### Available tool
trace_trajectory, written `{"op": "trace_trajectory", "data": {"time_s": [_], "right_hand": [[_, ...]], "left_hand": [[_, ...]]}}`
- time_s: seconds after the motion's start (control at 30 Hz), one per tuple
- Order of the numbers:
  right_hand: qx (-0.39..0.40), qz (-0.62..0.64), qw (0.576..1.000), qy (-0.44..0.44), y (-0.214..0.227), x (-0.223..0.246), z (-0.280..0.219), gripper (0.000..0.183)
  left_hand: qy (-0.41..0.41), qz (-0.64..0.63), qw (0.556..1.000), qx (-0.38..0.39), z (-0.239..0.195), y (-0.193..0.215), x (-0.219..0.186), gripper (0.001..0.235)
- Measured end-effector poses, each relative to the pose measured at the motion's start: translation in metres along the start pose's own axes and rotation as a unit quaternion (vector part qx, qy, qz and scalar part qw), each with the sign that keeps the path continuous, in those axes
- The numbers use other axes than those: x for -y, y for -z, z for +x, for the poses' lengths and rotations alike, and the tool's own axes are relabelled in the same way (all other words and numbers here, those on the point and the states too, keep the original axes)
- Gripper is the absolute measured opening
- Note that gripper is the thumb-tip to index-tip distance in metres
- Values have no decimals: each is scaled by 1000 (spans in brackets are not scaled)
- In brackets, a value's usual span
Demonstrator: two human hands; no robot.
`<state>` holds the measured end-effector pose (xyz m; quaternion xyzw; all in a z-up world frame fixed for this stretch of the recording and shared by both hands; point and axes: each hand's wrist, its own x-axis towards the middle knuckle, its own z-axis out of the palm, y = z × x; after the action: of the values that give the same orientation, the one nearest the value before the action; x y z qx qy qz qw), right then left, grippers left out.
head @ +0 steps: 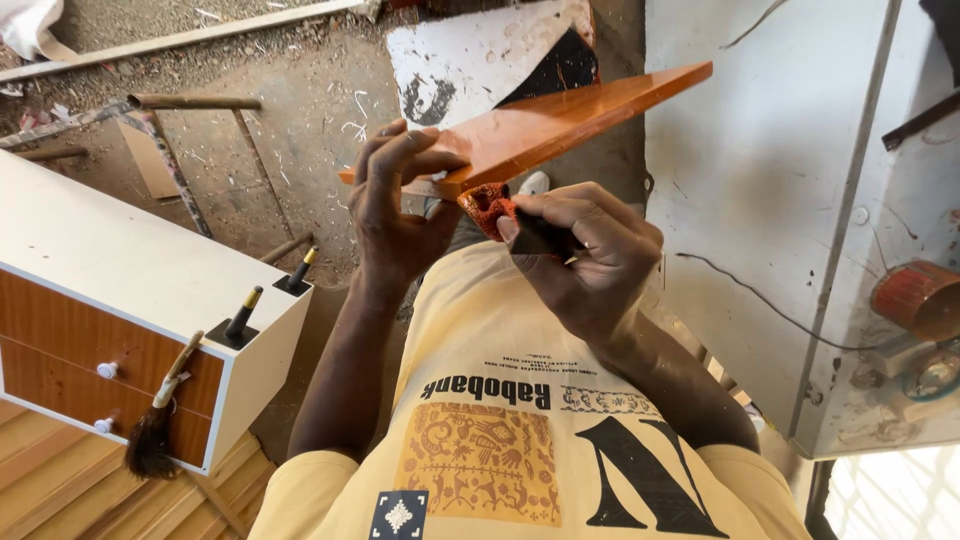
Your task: Polishing a wooden furniture component with a cloth in a workshop
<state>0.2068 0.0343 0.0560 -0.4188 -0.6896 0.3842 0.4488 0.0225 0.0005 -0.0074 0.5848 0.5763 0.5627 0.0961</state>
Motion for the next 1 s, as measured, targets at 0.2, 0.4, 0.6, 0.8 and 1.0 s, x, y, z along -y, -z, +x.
{"op": "trace_trajectory", "data": {"time_s": [0.2,0.4,0.6,0.8,1.0], "right_hand": [[27,-47,998,-11,21,-13,12,12],[25,-23,997,-64,16,14,15,9],[49,-31,996,-65,16,-10,17,13],[8,-75,994,-80,25,-9,21,7],[41,-63,995,-72,13,-13,22,13]], "left_hand": [[12,0,1000,-20,-8,-4,0,43],[16,-11,1000,-11,-9,-4,-1,43],[15,-6,1000,-16,-7,-2,-2,45],[19,-7,1000,-10,-10,3,3,44],[13,-3,1000,-16,-10,4,4,45]]}}
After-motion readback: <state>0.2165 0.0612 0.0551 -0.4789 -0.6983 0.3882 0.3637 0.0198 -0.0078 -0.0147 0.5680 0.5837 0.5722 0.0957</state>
